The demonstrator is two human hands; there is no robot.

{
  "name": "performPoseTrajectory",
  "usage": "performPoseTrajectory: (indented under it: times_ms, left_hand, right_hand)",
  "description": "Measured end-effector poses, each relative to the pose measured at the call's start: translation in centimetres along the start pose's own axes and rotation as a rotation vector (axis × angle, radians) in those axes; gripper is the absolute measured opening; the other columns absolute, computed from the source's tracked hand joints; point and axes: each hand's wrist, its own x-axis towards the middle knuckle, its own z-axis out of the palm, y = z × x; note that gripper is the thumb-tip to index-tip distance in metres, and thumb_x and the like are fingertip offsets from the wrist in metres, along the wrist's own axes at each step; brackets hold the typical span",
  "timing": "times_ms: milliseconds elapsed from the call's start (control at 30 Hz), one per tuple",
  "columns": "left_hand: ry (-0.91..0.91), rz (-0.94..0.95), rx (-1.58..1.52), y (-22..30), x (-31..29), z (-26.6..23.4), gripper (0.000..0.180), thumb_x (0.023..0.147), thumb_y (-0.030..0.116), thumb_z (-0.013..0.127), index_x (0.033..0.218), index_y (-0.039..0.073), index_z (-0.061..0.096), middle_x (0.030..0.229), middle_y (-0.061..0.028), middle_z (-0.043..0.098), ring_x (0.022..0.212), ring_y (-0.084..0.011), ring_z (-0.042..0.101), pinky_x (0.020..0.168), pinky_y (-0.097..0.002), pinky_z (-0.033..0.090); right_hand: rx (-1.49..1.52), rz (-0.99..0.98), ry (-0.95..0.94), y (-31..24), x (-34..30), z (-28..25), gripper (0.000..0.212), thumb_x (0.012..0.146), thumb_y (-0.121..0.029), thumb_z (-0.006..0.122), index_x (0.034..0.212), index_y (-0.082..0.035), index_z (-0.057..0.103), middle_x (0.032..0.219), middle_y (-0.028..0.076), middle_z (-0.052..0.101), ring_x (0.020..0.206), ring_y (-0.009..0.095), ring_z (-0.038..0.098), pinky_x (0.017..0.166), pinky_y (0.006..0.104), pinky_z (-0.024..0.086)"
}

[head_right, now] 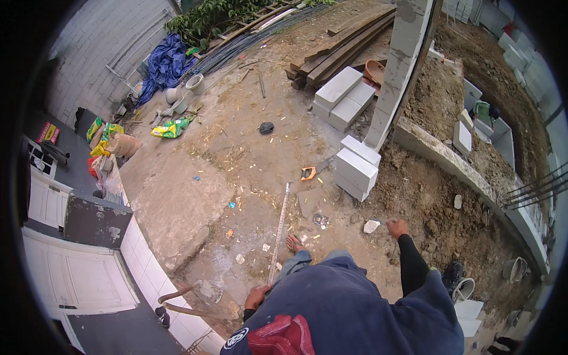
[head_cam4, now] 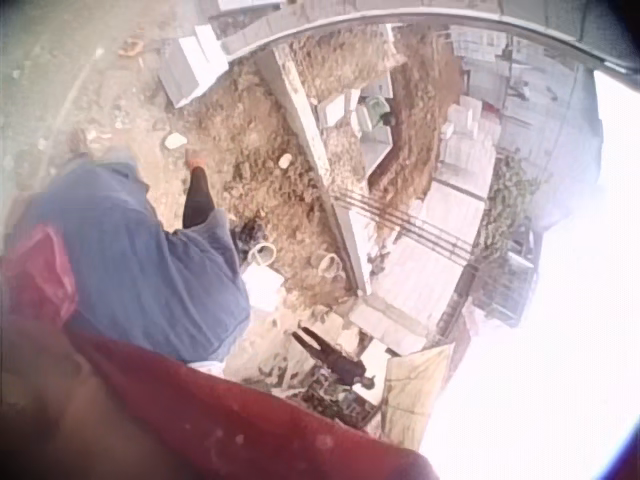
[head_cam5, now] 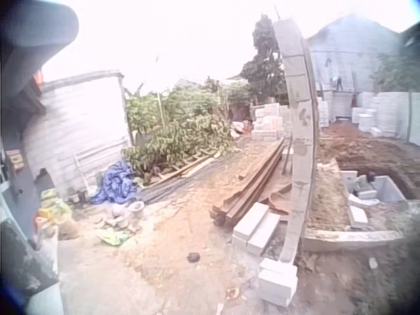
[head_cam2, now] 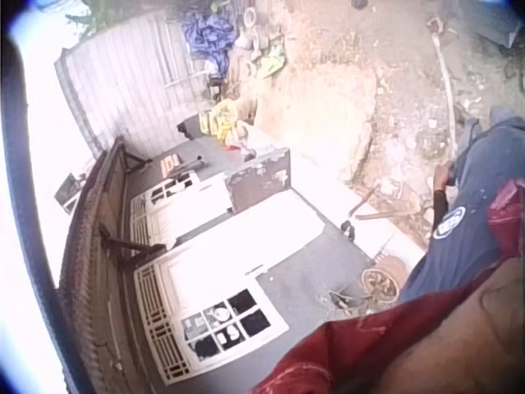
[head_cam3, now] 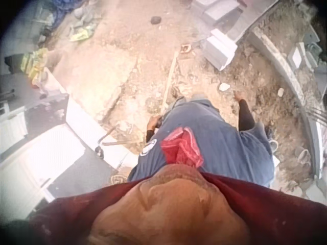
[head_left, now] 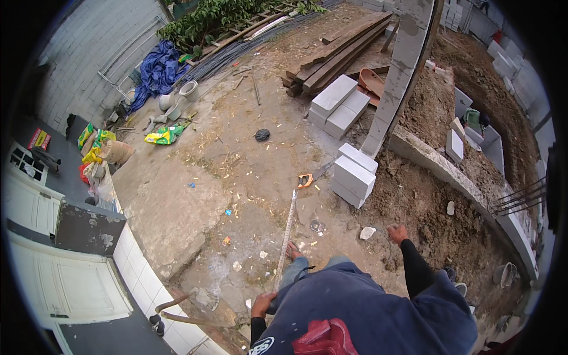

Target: The person measures a stack of white bricks using a tape measure and marks one with a pencil before sawing it by hand.

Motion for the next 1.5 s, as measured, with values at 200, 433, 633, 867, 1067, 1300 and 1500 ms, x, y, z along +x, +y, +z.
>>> performPoseTrajectory:
  times_ms: [200,433,633,867,1067,1300,1500]
  left_hand:
    - [-0.261,-0.467,-0.078,11.3,9.2,-13.2,0.041,0.091,0.036,0.057,0.103,0.000,0.071,0.097,-0.0114,0.071,0.076,-0.0175,0.064,0.072,-0.0325,0.049]
    - [-0.390,0.102,0.473,16.0,26.0,-23.1,0.040,0.093,0.039,0.051,0.109,0.007,0.069,0.107,-0.0186,0.069,0.099,-0.0308,0.065,0.087,-0.0389,0.049]
    - [-0.090,0.228,0.618,26.6,37.8,-33.5,0.036,0.090,0.038,0.055,0.102,0.007,0.071,0.096,-0.0217,0.068,0.092,-0.0388,0.064,0.081,-0.0442,0.050]
    - [-0.253,-0.121,0.289,40.6,54.2,-39.4,0.039,0.088,0.035,0.060,0.094,-0.002,0.071,0.087,-0.0138,0.072,0.079,-0.0238,0.065,0.077,-0.0358,0.048]
    - [-0.522,-0.089,0.521,52.0,68.2,-42.4,0.036,0.090,0.031,0.060,0.096,-0.002,0.071,0.091,-0.0098,0.072,0.085,-0.0190,0.064,0.081,-0.0308,0.045]
    - [-0.790,-0.317,0.597,61.9,81.1,-45.5,0.034,0.090,0.034,0.062,0.094,0.001,0.071,0.086,-0.0050,0.068,0.076,-0.0134,0.060,0.068,-0.0277,0.045]
    - [-0.860,-0.369,0.709,71.5,86.7,-42.3,0.036,0.091,0.033,0.061,0.094,-0.001,0.071,0.092,-0.0073,0.069,0.084,-0.0158,0.059,0.078,-0.0282,0.044]
  right_hand:
    - [0.043,0.540,-0.345,-0.7,-9.4,11.6,0.034,0.086,-0.027,0.065,0.107,0.000,0.064,0.090,0.011,0.070,0.069,0.026,0.070,0.054,0.0372,0.054]
    - [0.137,0.681,-0.443,-7.2,-2.7,21.1,0.030,0.092,-0.024,0.057,0.111,0.000,0.061,0.104,0.015,0.069,0.071,0.030,0.070,0.052,0.0406,0.052]
    - [0.336,0.308,-0.123,-34.5,13.2,25.0,0.027,0.090,-0.029,0.057,0.105,-0.008,0.062,0.089,0.006,0.064,0.064,0.017,0.063,0.053,0.0326,0.049]
    - [0.471,-0.187,0.091,-59.5,22.1,18.8,0.047,0.089,-0.036,0.063,0.118,0.001,0.063,0.086,0.011,0.069,0.065,0.016,0.066,0.062,0.0298,0.053]
    - [0.456,0.036,0.477,-53.7,25.9,21.2,0.045,0.089,-0.034,0.063,0.116,0.003,0.063,0.087,0.012,0.069,0.063,0.017,0.064,0.062,0.0297,0.052]
    - [0.815,0.496,0.353,-60.3,20.8,32.1,0.033,0.090,-0.028,0.063,0.111,-0.003,0.064,0.088,0.003,0.063,0.066,0.011,0.061,0.056,0.0258,0.048]
    - [0.928,0.578,0.211,-67.3,24.0,35.2,0.039,0.088,-0.028,0.065,0.115,-0.001,0.064,0.096,0.010,0.069,0.064,0.014,0.064,0.055,0.0279,0.049]
